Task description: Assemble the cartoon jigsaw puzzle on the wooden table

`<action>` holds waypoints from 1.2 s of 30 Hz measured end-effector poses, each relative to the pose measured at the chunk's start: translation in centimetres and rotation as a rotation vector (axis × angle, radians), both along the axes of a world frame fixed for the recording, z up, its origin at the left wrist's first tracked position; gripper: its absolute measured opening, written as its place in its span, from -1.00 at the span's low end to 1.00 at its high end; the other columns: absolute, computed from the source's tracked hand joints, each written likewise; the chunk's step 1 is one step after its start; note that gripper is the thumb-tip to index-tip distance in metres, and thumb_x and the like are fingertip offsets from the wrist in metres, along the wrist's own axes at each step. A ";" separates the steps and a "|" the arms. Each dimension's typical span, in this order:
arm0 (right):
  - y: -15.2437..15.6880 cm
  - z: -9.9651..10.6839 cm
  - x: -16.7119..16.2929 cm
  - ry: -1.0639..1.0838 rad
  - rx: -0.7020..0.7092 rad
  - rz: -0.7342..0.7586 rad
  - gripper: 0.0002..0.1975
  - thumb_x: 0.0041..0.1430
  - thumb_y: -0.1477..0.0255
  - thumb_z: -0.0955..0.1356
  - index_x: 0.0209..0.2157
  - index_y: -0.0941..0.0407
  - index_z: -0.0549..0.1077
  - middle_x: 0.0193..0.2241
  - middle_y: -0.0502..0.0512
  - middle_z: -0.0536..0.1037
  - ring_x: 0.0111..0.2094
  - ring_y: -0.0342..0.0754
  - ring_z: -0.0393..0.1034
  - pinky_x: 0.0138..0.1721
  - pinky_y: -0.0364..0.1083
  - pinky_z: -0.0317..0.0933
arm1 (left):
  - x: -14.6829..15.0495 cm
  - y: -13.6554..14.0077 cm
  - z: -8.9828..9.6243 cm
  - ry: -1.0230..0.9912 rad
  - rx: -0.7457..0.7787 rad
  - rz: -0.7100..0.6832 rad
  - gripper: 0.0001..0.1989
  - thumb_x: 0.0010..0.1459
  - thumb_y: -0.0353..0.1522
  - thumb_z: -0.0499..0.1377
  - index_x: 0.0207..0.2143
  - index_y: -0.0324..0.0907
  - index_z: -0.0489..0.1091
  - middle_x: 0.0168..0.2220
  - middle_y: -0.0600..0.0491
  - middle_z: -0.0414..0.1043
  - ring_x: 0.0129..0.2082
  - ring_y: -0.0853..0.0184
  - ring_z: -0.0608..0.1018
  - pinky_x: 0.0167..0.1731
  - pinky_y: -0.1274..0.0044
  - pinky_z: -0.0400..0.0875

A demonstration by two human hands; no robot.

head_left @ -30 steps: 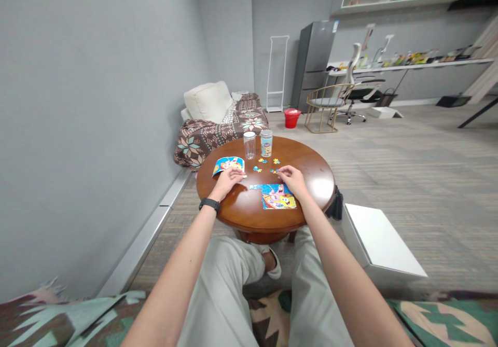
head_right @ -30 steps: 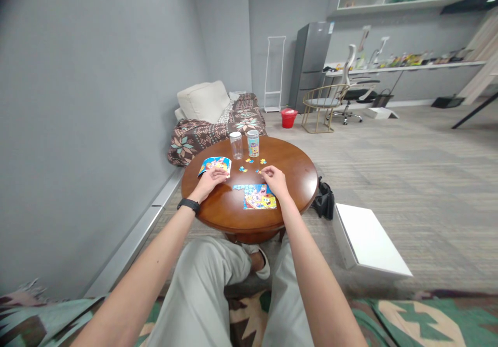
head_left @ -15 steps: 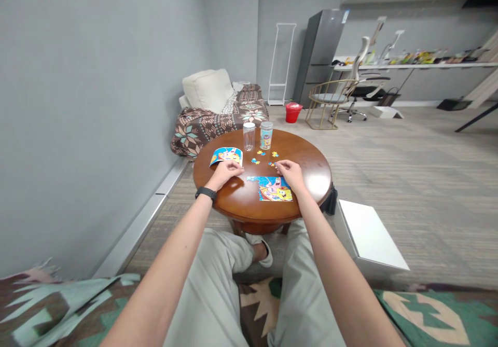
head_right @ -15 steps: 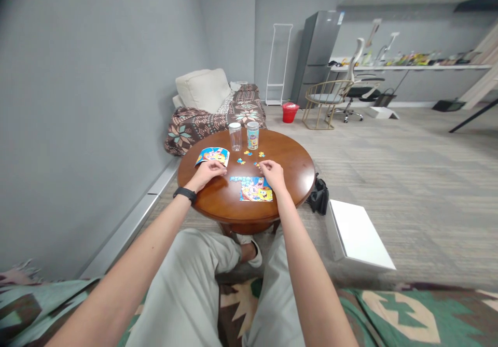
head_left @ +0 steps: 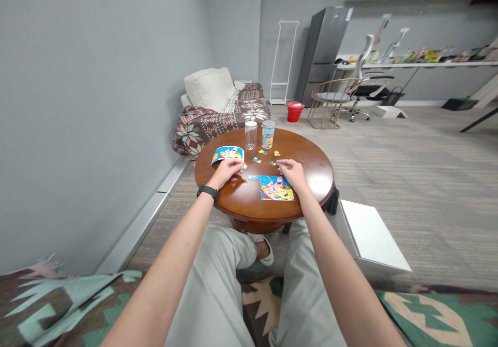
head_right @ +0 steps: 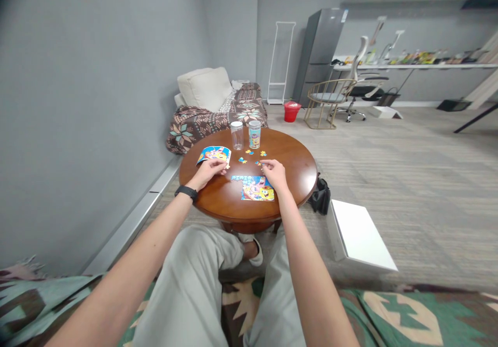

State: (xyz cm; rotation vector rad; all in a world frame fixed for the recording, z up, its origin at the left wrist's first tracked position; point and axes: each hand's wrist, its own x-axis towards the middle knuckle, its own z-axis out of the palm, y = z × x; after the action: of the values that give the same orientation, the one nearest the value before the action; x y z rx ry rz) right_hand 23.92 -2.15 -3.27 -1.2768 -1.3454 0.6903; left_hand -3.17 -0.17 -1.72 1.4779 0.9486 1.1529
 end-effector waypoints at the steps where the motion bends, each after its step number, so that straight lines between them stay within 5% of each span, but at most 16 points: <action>1: 0.1 -0.1 0.0 0.028 -0.009 0.005 -0.67 -0.03 0.23 0.38 -0.25 0.12 0.59 -0.47 0.07 0.59 -0.47 -0.02 0.47 -0.34 -0.02 0.37 | 0.0 0.0 -0.1 0.003 0.011 0.005 -0.55 -0.16 -0.09 0.44 -0.33 -0.24 0.52 -0.37 0.00 0.57 -0.41 0.34 0.56 -0.26 0.44 0.48; 9: 0.1 0.2 -0.2 0.188 -0.006 0.061 -0.68 -0.10 0.17 0.46 -0.34 0.08 0.49 -0.42 0.10 0.62 -0.31 0.07 0.56 -0.20 0.03 0.43 | -0.5 0.3 -0.4 0.074 0.144 0.048 -0.70 -0.15 -0.19 0.44 -0.43 -0.21 0.56 -0.30 -0.03 0.59 -0.22 0.23 0.57 -0.03 0.36 0.41; 19: -0.1 0.4 -0.2 0.148 0.050 0.003 -0.68 -0.03 0.15 0.40 -0.32 0.05 0.36 -0.54 -0.09 0.40 -0.58 -0.12 0.36 -0.52 -0.12 0.24 | -0.1 0.2 -0.4 0.009 0.077 0.055 -0.57 -0.26 -0.24 0.49 -0.35 -0.20 0.44 -0.40 0.13 0.42 -0.36 0.39 0.49 -0.21 0.49 0.42; 24: 0.1 0.2 -0.2 0.192 0.039 -0.002 -0.65 -0.07 0.17 0.42 -0.29 0.05 0.33 -0.45 -0.06 0.44 -0.50 -0.11 0.43 -0.44 -0.10 0.31 | -0.1 -0.2 0.0 -0.012 0.087 0.040 -0.57 -0.20 -0.26 0.45 -0.28 -0.20 0.40 -0.44 0.18 0.33 -0.42 0.44 0.44 -0.29 0.53 0.39; 30: 0.0 0.1 0.0 0.132 0.007 0.024 -0.64 -0.08 0.08 0.45 -0.40 0.07 0.40 -0.54 0.00 0.50 -0.46 -0.03 0.46 -0.35 -0.04 0.36 | -0.2 -0.3 0.2 -0.101 -0.002 -0.054 -0.49 -0.16 -0.20 0.43 -0.18 -0.20 0.38 -0.37 0.07 0.49 -0.40 0.36 0.54 -0.27 0.45 0.45; 36: 0.1 0.0 0.1 0.121 -0.008 0.019 -0.67 -0.12 0.14 0.48 -0.40 0.08 0.46 -0.41 0.09 0.60 -0.34 0.03 0.52 -0.24 0.00 0.39 | -0.1 0.0 -0.1 -0.024 0.047 0.014 -0.62 -0.19 -0.20 0.46 -0.39 -0.21 0.44 -0.36 0.04 0.53 -0.30 0.30 0.57 -0.10 0.40 0.44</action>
State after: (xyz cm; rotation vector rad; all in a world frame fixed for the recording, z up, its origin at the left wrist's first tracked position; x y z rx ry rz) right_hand 24.01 -2.05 -3.28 -1.2106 -1.2591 0.7745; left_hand -3.27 -0.17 -1.83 1.4932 0.9226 1.2079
